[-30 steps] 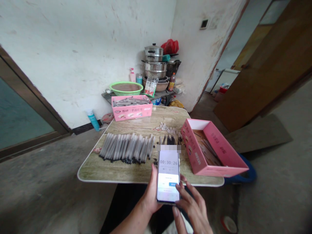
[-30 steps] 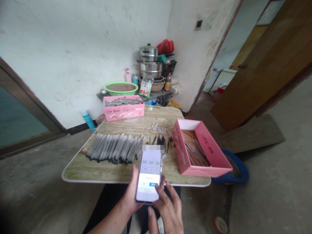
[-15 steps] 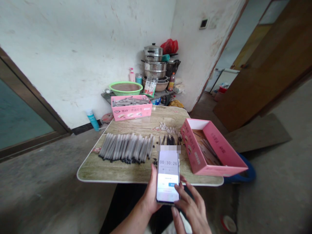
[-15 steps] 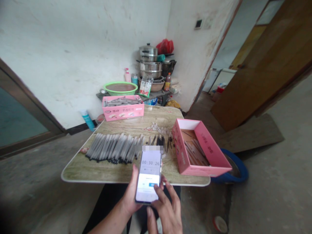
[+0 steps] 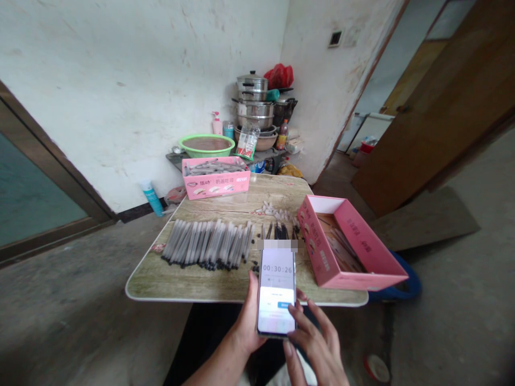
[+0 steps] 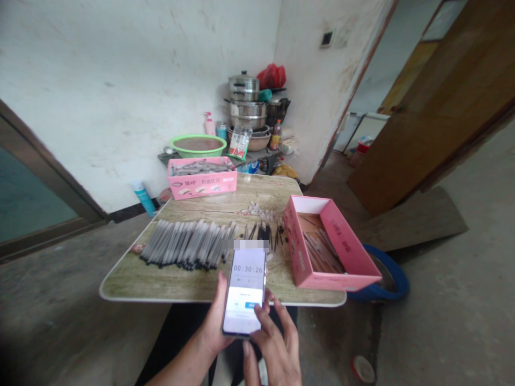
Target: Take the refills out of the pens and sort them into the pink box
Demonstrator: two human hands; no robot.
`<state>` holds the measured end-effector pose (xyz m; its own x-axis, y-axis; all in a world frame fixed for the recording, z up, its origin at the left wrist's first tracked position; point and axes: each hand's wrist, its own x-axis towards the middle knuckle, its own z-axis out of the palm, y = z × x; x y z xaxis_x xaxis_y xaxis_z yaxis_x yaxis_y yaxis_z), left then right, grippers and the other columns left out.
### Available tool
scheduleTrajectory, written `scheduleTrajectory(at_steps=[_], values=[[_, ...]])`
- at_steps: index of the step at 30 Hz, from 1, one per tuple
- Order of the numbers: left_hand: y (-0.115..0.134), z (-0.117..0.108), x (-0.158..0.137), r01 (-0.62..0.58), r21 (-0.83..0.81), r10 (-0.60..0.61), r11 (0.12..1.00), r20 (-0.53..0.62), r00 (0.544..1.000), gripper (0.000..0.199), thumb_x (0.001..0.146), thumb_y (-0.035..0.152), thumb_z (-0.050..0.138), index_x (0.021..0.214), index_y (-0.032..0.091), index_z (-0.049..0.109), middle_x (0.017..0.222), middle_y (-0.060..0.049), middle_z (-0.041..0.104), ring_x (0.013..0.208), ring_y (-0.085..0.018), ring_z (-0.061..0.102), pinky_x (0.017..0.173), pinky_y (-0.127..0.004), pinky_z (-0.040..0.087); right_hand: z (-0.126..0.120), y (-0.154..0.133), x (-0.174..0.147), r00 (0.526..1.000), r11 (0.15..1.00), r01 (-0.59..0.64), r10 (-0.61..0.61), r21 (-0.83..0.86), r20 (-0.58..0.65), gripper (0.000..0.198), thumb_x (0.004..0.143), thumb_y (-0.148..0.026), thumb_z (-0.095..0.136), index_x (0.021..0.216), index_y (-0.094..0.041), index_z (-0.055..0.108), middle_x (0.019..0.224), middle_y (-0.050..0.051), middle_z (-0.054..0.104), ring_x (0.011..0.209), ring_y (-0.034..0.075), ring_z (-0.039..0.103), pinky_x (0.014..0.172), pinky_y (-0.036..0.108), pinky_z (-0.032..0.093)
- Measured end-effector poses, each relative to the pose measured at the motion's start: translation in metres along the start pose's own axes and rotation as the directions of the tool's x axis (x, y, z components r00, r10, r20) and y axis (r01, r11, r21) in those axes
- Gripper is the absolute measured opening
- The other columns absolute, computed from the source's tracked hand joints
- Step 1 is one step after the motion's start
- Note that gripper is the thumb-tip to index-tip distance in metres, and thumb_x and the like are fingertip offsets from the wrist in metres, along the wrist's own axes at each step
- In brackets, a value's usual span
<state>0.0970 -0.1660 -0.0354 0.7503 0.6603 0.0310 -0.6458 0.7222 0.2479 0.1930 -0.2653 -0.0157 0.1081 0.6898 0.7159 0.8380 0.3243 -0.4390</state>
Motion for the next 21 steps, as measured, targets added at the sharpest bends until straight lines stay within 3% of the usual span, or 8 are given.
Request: scheduleTrajectory(at_steps=[6,14,21], values=[[0.0001,0.0009,0.0003,0.001,-0.005,-0.001,1.000,0.000,1.000,0.095,0.084,0.078,0.020,0.136,0.003,0.049,0.108,-0.022,0.066,0.093,-0.028,0.064,0.082,-0.036,0.045,-0.0002,-0.0016,-0.0005,0.999,1.000,-0.006,0.005,0.007,0.039,0.012,0.086,-0.016,0.060,0.095,-0.022,0.066,0.116,0.005,0.068,0.129,0.033,0.046,0.095,0.046,0.045],[0.0003,-0.0024,-0.0001,0.033,-0.023,-0.033,0.999,-0.028,0.999,0.096,0.083,0.079,0.023,0.134,0.003,0.051,0.107,-0.023,0.066,0.087,-0.026,0.065,0.080,-0.036,0.046,-0.0030,0.0012,0.0025,0.998,0.999,-0.002,-0.002,-0.054,-0.070,0.009,0.088,-0.022,0.059,0.084,-0.021,0.066,0.104,0.005,0.072,0.119,0.031,0.055,0.088,0.042,0.048],[0.0002,0.0008,-0.0008,0.015,-0.015,-0.016,1.000,-0.008,1.000,0.093,0.083,0.078,0.023,0.137,0.006,0.048,0.106,-0.021,0.067,0.092,-0.027,0.064,0.084,-0.037,0.044,-0.0030,-0.0005,0.0012,1.000,0.999,-0.003,0.003,-0.038,-0.010,0.009,0.087,-0.019,0.061,0.091,-0.023,0.068,0.109,0.004,0.071,0.124,0.031,0.051,0.090,0.043,0.047]])
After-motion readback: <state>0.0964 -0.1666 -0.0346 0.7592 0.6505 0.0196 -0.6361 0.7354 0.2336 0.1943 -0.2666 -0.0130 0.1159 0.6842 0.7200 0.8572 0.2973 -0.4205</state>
